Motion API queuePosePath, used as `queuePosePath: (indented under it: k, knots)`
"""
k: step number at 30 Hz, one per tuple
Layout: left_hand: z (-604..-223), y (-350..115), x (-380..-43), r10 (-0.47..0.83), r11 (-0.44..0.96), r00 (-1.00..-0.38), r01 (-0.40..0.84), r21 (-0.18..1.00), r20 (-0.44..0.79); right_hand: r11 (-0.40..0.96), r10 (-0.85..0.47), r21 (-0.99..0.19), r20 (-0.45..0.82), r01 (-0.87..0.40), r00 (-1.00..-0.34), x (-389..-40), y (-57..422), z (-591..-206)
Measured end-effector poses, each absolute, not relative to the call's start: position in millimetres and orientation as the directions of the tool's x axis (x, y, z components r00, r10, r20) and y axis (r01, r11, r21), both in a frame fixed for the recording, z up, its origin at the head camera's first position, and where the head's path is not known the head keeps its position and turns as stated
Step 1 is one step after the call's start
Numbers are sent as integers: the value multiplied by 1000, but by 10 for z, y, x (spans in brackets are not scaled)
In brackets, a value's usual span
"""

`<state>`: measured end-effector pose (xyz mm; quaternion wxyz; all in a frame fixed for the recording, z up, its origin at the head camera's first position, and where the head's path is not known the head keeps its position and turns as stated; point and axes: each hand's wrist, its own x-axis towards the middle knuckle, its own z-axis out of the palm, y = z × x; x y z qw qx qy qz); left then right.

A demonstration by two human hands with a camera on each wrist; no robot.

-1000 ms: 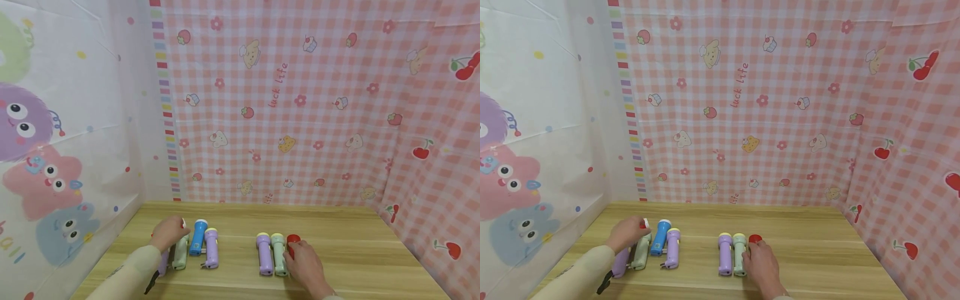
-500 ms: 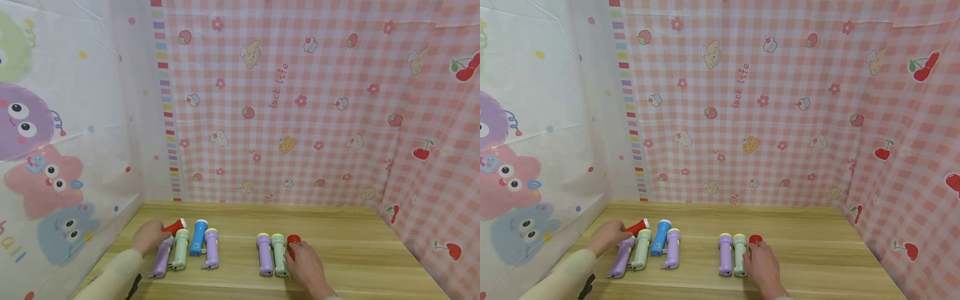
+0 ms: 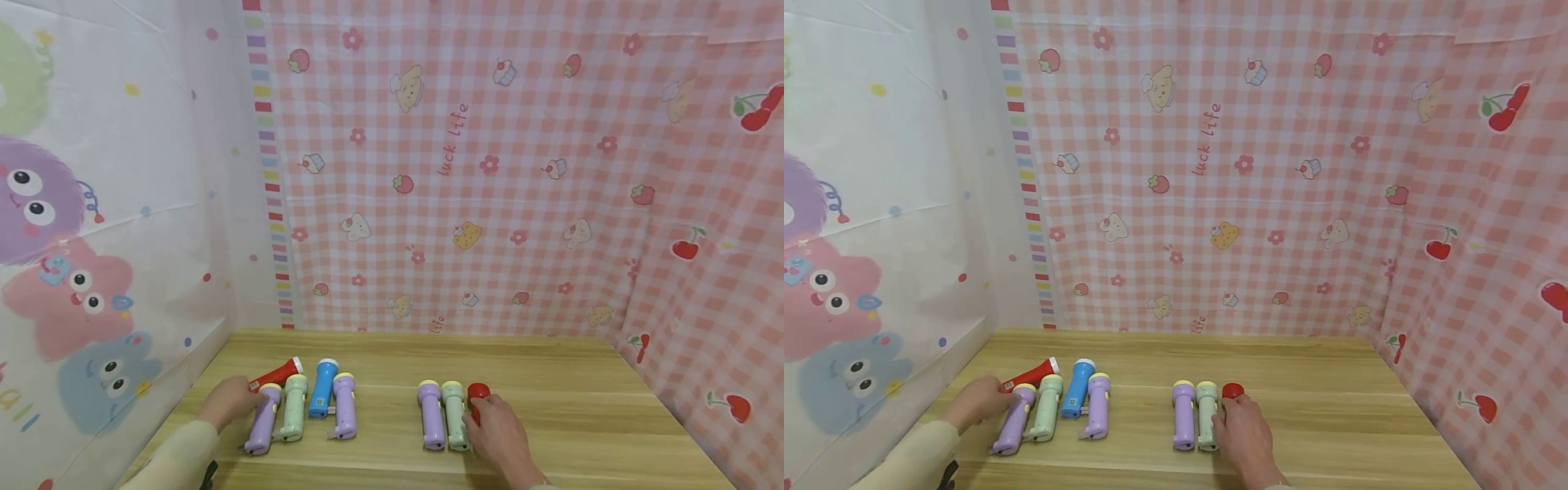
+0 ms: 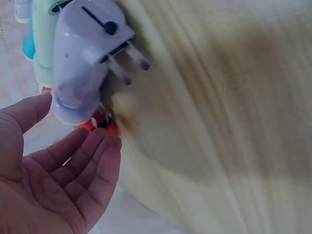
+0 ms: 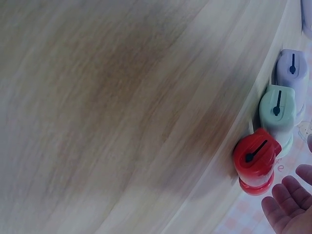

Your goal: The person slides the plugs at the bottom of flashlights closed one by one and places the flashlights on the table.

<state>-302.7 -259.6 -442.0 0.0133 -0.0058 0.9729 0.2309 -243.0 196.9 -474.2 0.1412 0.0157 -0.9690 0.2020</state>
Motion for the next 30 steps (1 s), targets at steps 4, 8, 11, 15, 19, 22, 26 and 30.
queuePosePath:
  k: [4, 8, 11, 15, 19, 22, 26, 30]
  knots:
    - [-4504, -2658, -2987, -31, 851, -998, -56, 522, -57, 921, 28, -382, 268, -80, -963, -2431, 1973, -4735]
    - [-4583, -2714, -2972, -40, 798, -995, -87, 596, -92, 923, 29, -377, 264, -76, -964, -2432, 1980, -4735]
    - [-4611, -2734, -2972, -35, 769, -992, -105, 630, -122, 923, 31, -377, 267, -75, -963, -2427, 1986, -4737]
    - [-4616, -2732, -2961, -34, 737, -985, -138, 662, -168, 925, 32, -373, 264, -72, -964, -2417, 1985, -4739]
    - [-4617, -2716, -2943, -32, 719, -981, -154, 678, -189, 927, 36, -370, 254, -63, -967, -2411, 1982, -4741]
    - [-4617, -2692, -2935, -34, 710, -981, -157, 687, -189, 927, 33, -369, 259, -67, -965, -2406, 1985, -4746]
    - [-4615, -2665, -2937, -35, 720, -982, -152, 677, -184, 928, 22, -363, 278, -84, -960, -2402, 1992, -4755]
    - [-4609, -2640, -2952, -44, 751, -979, -165, 639, -201, 928, 20, -363, 285, -88, -958, -2398, 1994, -4757]
